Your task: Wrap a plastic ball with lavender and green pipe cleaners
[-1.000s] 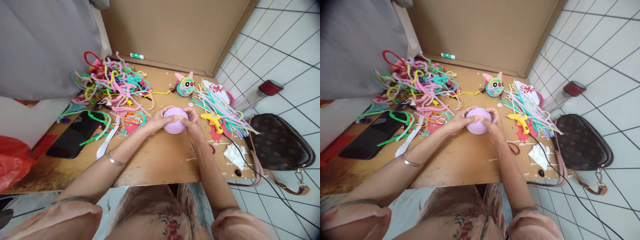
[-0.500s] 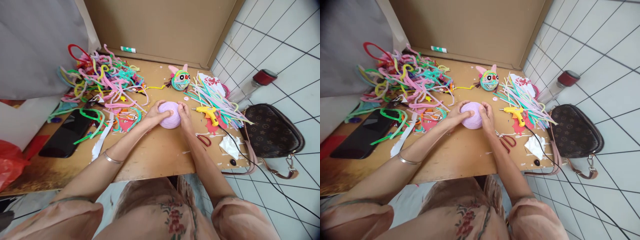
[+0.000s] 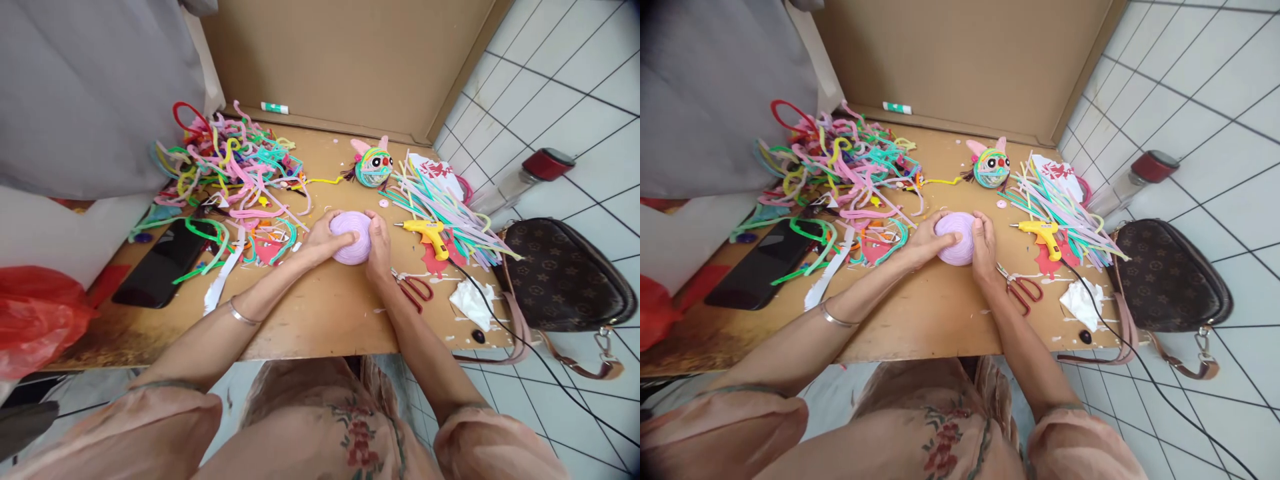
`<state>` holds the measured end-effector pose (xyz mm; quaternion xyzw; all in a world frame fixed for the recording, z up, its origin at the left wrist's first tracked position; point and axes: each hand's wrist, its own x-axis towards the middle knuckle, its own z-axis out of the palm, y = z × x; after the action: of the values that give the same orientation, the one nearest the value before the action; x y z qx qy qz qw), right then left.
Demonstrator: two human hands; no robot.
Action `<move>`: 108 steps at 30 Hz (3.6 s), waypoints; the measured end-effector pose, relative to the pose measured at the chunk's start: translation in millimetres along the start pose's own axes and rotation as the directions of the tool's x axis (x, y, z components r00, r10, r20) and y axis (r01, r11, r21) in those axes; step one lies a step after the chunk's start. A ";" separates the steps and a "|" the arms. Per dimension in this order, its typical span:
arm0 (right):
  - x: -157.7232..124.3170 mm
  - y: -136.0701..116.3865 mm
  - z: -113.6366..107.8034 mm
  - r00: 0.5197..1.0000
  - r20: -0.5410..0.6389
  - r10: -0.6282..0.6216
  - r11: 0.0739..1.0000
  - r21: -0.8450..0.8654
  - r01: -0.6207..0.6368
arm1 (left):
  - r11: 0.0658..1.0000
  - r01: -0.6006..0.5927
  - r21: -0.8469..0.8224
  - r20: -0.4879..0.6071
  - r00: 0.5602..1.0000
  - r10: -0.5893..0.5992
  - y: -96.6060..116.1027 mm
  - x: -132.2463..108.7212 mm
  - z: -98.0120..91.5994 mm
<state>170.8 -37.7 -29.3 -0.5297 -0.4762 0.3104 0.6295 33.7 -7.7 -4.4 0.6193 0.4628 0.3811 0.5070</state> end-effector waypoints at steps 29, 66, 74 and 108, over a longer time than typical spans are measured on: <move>21.1 -39.2 7.9 0.601 0.701 -0.383 0.430 -0.441 0.788 | 0.977 -0.212 -0.021 -0.005 0.977 0.212 -20.3 12.1 -9.5; 4.7 -26.9 8.7 0.756 0.494 -0.430 0.450 -0.609 0.654 | 0.580 0.342 -0.739 0.138 0.920 -0.367 -1.8 8.2 -1.3; 7.8 -27.0 1.4 0.772 0.369 -0.518 0.552 -0.545 0.631 | 0.509 0.402 -0.762 0.227 0.900 -0.371 8.1 3.5 -3.5; -7.8 -10.9 10.3 0.620 0.470 -0.628 0.367 -0.524 0.769 | 0.546 0.216 -0.809 0.160 0.976 -0.148 5.4 7.8 -6.0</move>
<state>157.3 -43.6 -21.0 -0.4346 -0.7908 -0.1378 0.4084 31.3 1.1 2.1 0.2743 0.2751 0.4751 0.7896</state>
